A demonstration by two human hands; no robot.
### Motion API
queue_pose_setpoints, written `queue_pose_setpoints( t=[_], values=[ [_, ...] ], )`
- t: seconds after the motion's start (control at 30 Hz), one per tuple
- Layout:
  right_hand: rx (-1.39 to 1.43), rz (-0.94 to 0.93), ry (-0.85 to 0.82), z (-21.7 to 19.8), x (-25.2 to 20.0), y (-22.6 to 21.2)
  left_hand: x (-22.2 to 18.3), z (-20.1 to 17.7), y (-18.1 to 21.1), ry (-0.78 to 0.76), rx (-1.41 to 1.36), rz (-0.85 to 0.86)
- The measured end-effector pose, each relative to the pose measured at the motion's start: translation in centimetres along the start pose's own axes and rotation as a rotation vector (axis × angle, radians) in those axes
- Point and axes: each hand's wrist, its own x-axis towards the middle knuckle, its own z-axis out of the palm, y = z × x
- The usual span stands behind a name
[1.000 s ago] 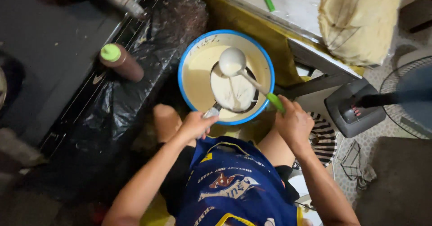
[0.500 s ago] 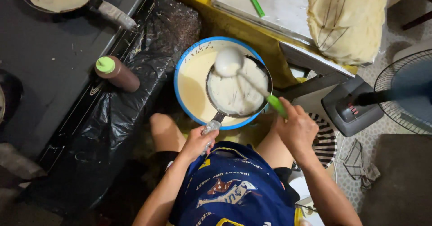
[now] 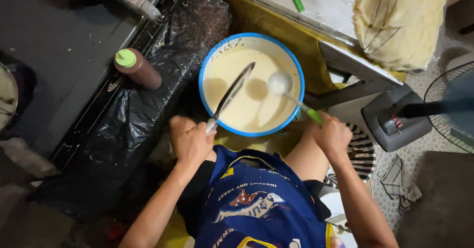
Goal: Cooking thin crepes or wrappers by dipping a pan into batter and heating it on a stove
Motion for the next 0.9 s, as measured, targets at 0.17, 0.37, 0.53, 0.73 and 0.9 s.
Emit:
queue_pose_setpoints(
  t=[0.17, 0.37, 0.53, 0.73, 0.9],
  values=[
    [-0.132, -0.151, -0.02, 2.5, -1.1, -2.5, -1.5, -1.2, 0.2, 0.644, 0.393, 0.339],
    [-0.042, -0.156, -0.325, -5.4, -2.9, -8.0, -0.6, 4.5, -2.2, 0.776, 0.479, 0.375],
    [-0.021, -0.169, -0.391, 5.2, -0.5, -6.2, -1.0, 6.0, -1.8, 0.704, 0.376, 0.336],
    [0.023, -0.323, -0.198, 4.4, -1.1, -5.9, -0.4, 6.4, -1.6, 0.691, 0.297, 0.271],
    [0.336, -0.598, 0.168, -16.8, -1.5, -15.2, 0.0, 9.2, -1.0, 0.383, -0.015, 0.02]
  ],
)
